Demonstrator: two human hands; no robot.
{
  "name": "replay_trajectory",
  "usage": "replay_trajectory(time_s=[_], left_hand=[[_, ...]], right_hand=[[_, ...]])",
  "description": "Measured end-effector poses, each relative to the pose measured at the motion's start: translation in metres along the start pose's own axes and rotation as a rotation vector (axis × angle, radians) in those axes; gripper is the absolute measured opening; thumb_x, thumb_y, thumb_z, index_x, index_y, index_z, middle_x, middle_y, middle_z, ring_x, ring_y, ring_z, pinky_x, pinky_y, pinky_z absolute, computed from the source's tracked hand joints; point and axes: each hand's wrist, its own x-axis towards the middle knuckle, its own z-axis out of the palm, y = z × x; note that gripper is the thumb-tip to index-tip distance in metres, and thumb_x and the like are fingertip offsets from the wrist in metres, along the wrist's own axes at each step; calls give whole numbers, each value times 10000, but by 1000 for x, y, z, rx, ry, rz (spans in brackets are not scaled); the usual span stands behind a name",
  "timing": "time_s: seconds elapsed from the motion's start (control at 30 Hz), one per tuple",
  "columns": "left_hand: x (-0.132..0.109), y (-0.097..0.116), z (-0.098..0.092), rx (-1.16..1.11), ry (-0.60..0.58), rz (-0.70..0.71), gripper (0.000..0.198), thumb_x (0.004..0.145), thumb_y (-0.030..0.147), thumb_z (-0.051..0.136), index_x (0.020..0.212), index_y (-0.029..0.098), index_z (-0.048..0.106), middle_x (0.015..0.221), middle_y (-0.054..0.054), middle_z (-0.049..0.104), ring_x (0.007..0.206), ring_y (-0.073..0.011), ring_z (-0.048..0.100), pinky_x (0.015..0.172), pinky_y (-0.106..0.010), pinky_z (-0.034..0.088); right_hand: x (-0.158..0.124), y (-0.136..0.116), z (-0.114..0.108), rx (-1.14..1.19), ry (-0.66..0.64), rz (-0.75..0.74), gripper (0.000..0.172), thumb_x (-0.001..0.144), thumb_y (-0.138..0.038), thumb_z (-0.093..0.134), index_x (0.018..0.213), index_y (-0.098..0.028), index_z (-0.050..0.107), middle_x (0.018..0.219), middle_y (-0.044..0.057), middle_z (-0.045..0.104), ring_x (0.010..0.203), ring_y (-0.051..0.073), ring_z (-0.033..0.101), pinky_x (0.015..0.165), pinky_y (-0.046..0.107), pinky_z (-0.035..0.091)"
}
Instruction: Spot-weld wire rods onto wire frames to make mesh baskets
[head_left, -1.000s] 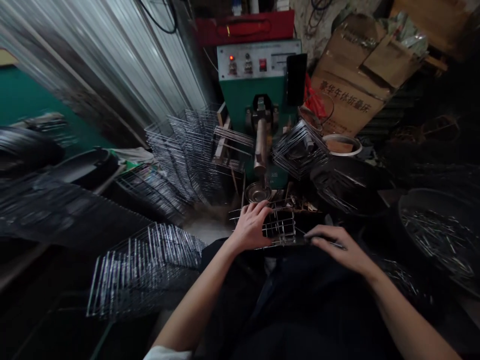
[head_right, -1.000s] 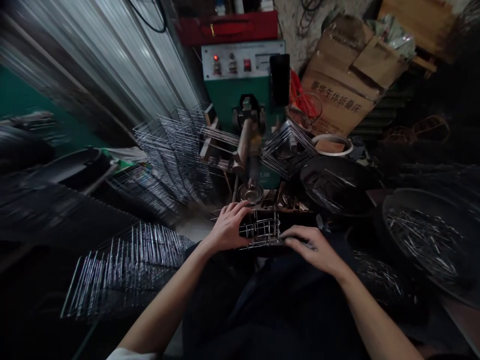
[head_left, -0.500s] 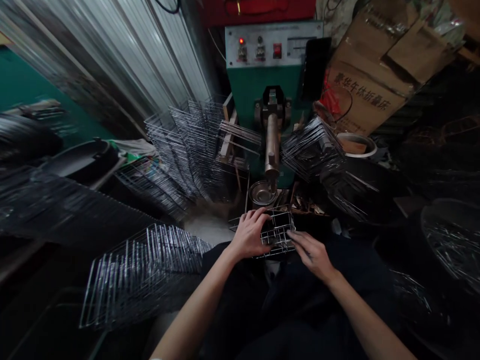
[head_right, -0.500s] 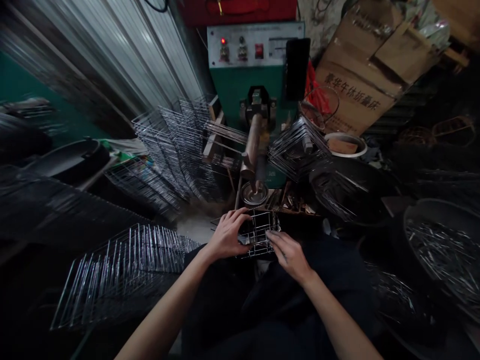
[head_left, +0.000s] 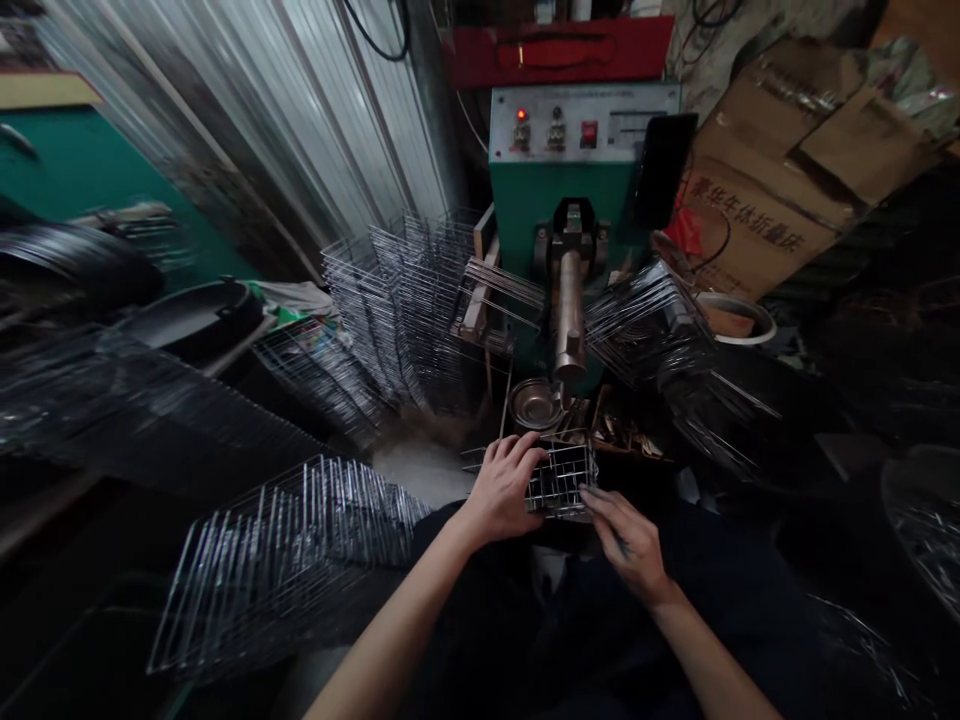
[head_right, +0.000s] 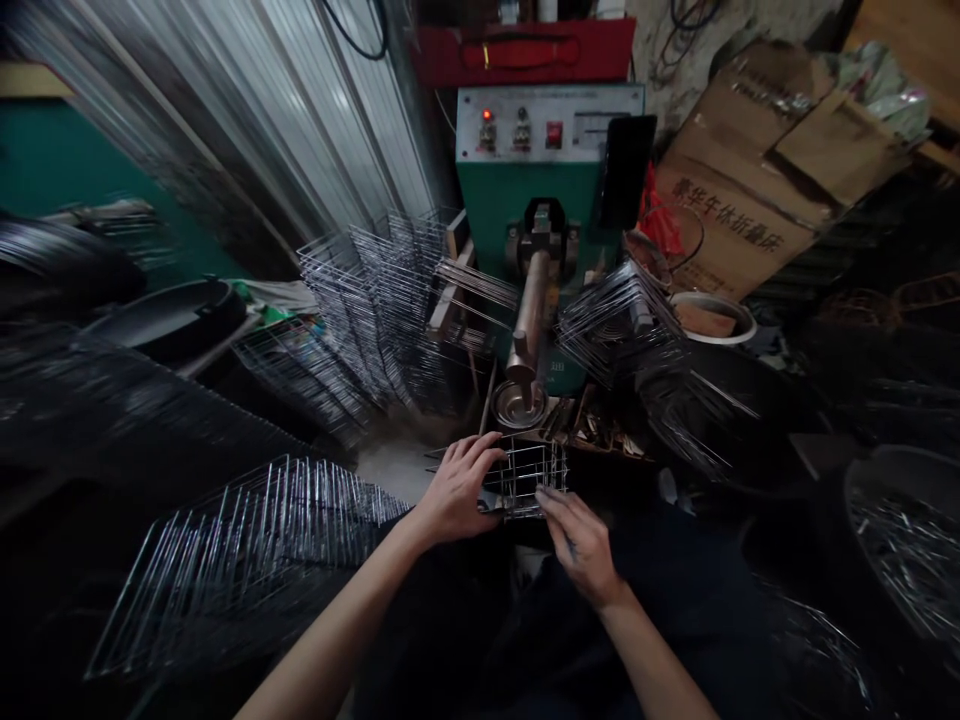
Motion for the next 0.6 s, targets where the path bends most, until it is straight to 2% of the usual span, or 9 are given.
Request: replay_trajectory(time_s=[0.23, 0.43, 0.6], left_hand=[[20, -18, -14, -43, -54, 41, 793, 556, 376, 818, 1265, 219, 498, 1487, -133, 448, 1287, -341, 443, 1057, -493, 377], [31, -29, -19, -26, -68, 26, 813, 545, 374, 836, 1266, 224, 493, 1499, -136, 423, 1293, -354, 440, 1060, -505, 374], [35, -36, -24, -17, -74, 29, 790, 571, 396, 835, 1259, 208, 495, 1468, -139, 448, 1262, -345, 462, 1051, -499, 381]], right_hand=[[21, 1, 9, 68, 27, 105, 352, 971, -148, 549, 1259, -310, 668, 1176, 49, 708, 1094, 233, 675, 955, 420, 579], [36, 5, 16, 95, 58, 107, 316, 972, -159, 555, 1220, -307, 683, 1161, 42, 714, 1077, 227, 681, 949, 414, 570], [44, -2, 18, 114, 66, 102, 288, 967, -147, 570, 1192, -278, 692, 1131, 49, 722, 1045, 205, 688, 934, 369, 570]])
